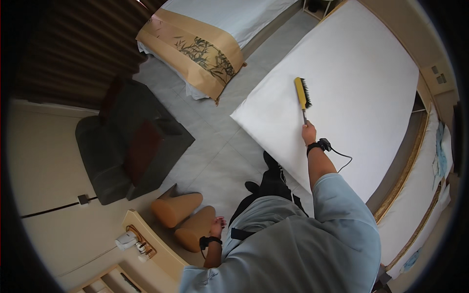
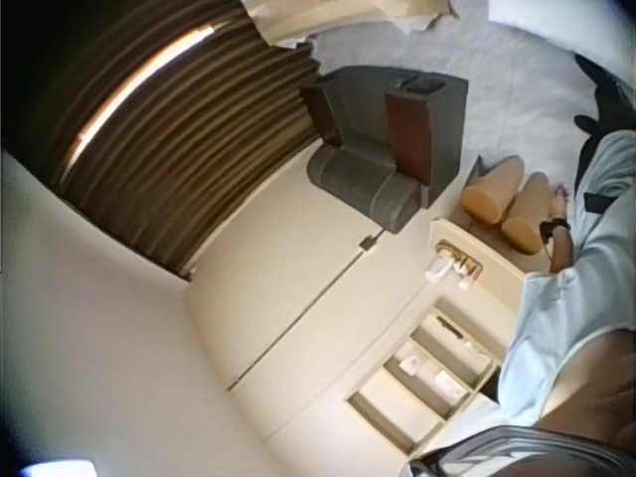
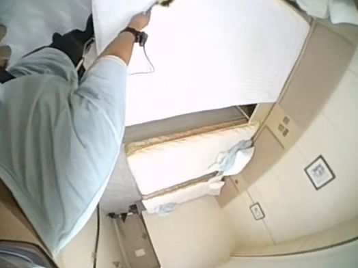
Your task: Clean the surface of the bed using a handheld brush.
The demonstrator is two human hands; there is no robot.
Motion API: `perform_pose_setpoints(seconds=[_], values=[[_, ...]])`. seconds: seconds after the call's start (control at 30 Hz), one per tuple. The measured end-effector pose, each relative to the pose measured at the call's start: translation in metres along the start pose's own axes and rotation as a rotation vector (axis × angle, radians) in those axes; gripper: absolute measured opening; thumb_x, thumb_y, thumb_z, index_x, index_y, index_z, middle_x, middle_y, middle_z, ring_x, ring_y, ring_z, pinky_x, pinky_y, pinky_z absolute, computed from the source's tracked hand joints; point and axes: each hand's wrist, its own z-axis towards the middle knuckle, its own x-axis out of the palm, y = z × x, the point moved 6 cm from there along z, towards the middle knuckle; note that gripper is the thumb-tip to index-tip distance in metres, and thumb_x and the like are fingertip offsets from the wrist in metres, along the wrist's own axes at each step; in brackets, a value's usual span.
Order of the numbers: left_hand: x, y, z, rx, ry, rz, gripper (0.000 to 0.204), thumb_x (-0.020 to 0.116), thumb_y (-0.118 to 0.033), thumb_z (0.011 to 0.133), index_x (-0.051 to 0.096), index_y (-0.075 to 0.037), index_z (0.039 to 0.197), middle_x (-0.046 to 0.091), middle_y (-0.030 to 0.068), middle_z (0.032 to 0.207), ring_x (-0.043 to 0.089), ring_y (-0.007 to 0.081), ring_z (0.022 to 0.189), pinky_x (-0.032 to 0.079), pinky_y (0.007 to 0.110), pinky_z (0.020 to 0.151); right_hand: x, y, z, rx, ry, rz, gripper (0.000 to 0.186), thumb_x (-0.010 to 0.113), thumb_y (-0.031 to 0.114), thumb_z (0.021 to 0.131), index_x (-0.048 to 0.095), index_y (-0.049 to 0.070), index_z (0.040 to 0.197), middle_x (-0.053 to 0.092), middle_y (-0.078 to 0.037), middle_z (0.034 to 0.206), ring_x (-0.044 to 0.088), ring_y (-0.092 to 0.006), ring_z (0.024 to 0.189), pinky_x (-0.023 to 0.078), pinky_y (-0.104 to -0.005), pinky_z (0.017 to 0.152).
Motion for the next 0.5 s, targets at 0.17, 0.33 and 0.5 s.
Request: perform_pose_setpoints(seconds=[0.17,0.33,0.5], values=[[0.009,0.028,0.039,0.250,0.090,0.350,0.022,0.046,-0.018,0.089,0.060,-0.003,0.097,0.062,0.0077,0.088,0.058,0.0219,0.087,0.043,0.030,0.082,0.123,0.042,-0.070,-0.224,0.344,-0.155,0.025,0.042,0.017,0.086,0.054,0.006,0.105,0.059,-0.023,0.081,0.057,-0.0421,0.078,0.045,-0.0501,0.069],[0.014,0.003,0.061,0.260,0.191,0.329,0.022,0.044,-0.020,0.091,0.060,-0.006,0.097,0.061,0.0049,0.087,0.058,0.0167,0.079,0.044,0.029,0.074,0.173,0.093,-0.149,-0.396,0.653,-0.121,0.023,0.047,0.015,0.083,0.054,0.007,0.104,0.060,-0.022,0.085,0.057,-0.0408,0.081,0.045,-0.0471,0.073],[0.022,-0.076,0.041,0.120,0.143,0.038,0.021,0.042,-0.022,0.092,0.058,-0.011,0.098,0.059,0.0013,0.081,0.057,0.0116,0.074,0.043,0.027,0.067,0.142,0.099,-0.098,-0.330,0.450,0.022,0.025,0.047,0.021,0.087,0.054,0.009,0.107,0.059,-0.022,0.095,0.057,-0.0389,0.087,0.047,-0.0435,0.075]])
